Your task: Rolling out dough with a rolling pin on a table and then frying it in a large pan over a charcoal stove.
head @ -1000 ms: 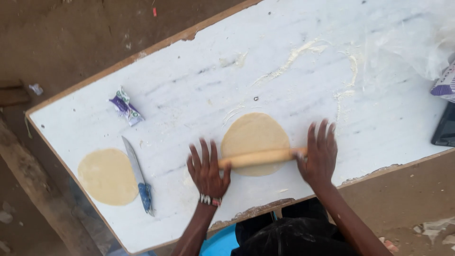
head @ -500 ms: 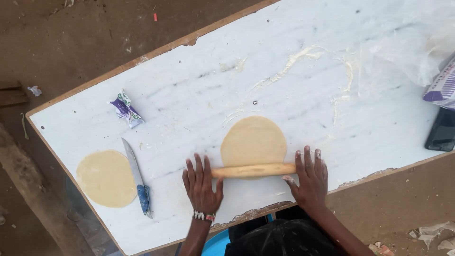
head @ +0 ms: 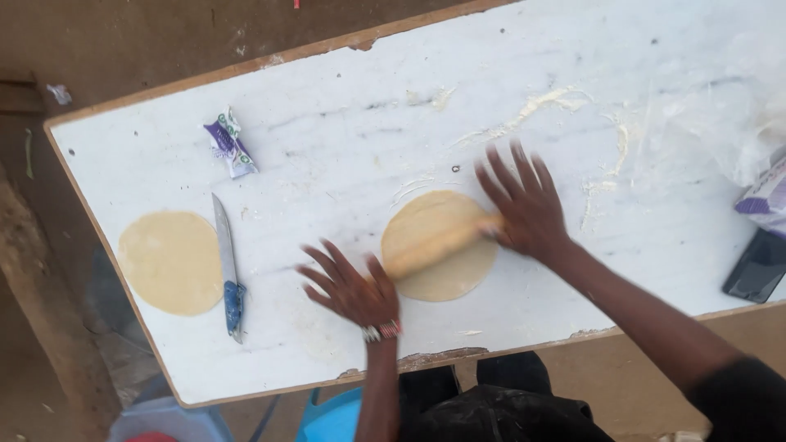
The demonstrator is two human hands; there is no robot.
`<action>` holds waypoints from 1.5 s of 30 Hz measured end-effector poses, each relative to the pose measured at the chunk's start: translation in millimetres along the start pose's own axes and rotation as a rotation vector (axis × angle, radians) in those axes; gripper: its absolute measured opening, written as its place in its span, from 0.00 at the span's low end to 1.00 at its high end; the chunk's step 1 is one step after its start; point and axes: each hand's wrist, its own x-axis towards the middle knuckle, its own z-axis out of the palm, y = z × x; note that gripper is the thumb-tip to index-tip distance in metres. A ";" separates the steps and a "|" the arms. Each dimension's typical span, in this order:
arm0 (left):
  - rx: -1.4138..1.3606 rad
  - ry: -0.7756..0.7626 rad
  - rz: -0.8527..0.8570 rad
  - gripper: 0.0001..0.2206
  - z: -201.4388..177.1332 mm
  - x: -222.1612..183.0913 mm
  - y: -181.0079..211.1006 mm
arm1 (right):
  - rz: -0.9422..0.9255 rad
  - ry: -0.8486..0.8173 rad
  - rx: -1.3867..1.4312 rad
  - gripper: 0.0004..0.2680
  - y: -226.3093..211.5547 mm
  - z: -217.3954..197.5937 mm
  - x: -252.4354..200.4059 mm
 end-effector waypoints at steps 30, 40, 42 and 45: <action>-0.069 0.065 -0.372 0.30 23.2 -71.3 -7.3 | -0.387 -0.212 -0.055 0.34 15.4 22.3 56.4; -0.223 0.246 -0.506 0.29 9.1 -19.6 -7.1 | -0.305 -0.067 0.258 0.33 -13.2 16.9 125.4; -0.062 0.042 -0.356 0.32 1.6 -78.2 11.9 | -0.338 0.007 0.038 0.34 -0.9 4.9 62.3; -0.144 -0.105 -0.230 0.28 -13.2 -167.6 22.0 | -0.309 -0.203 0.052 0.28 43.9 -5.9 -68.3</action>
